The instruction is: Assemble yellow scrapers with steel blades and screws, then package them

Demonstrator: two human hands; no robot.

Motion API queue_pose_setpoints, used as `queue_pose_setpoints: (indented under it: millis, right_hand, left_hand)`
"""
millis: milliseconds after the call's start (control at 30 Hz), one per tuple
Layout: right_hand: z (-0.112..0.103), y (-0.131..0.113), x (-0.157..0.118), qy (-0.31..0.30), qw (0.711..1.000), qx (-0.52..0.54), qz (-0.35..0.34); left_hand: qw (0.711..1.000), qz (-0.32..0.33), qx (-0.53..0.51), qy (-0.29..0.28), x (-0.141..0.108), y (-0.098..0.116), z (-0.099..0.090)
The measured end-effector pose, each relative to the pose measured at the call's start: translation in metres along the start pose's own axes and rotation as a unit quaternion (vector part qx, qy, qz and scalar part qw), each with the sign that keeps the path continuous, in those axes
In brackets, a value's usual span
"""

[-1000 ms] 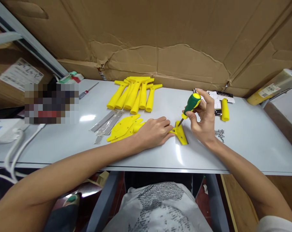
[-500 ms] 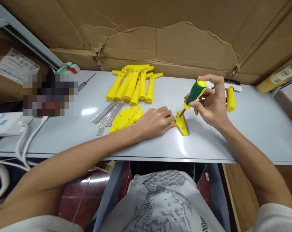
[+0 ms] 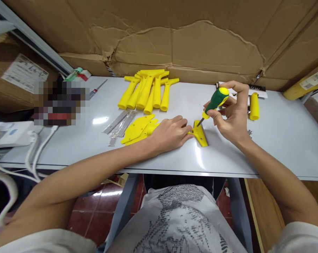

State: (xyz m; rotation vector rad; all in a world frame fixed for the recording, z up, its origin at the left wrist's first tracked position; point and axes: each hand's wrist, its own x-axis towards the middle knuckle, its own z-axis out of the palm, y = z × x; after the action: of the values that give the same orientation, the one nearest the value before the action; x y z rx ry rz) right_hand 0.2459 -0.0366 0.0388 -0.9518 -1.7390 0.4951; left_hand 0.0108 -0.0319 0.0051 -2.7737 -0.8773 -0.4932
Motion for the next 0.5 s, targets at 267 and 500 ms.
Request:
queue_pose_setpoints:
  millis: [267,500]
  right_hand:
    - [0.001,0.008,-0.001,-0.035,0.999,0.031,-0.018]
    - [0.003,0.008,-0.003,-0.051,0.998,0.039,-0.020]
  left_hand:
    - [0.999,0.043,-0.003,0.012,0.000,-0.006,0.006]
    - [0.999,0.046,-0.003,0.016,0.000,-0.006,0.007]
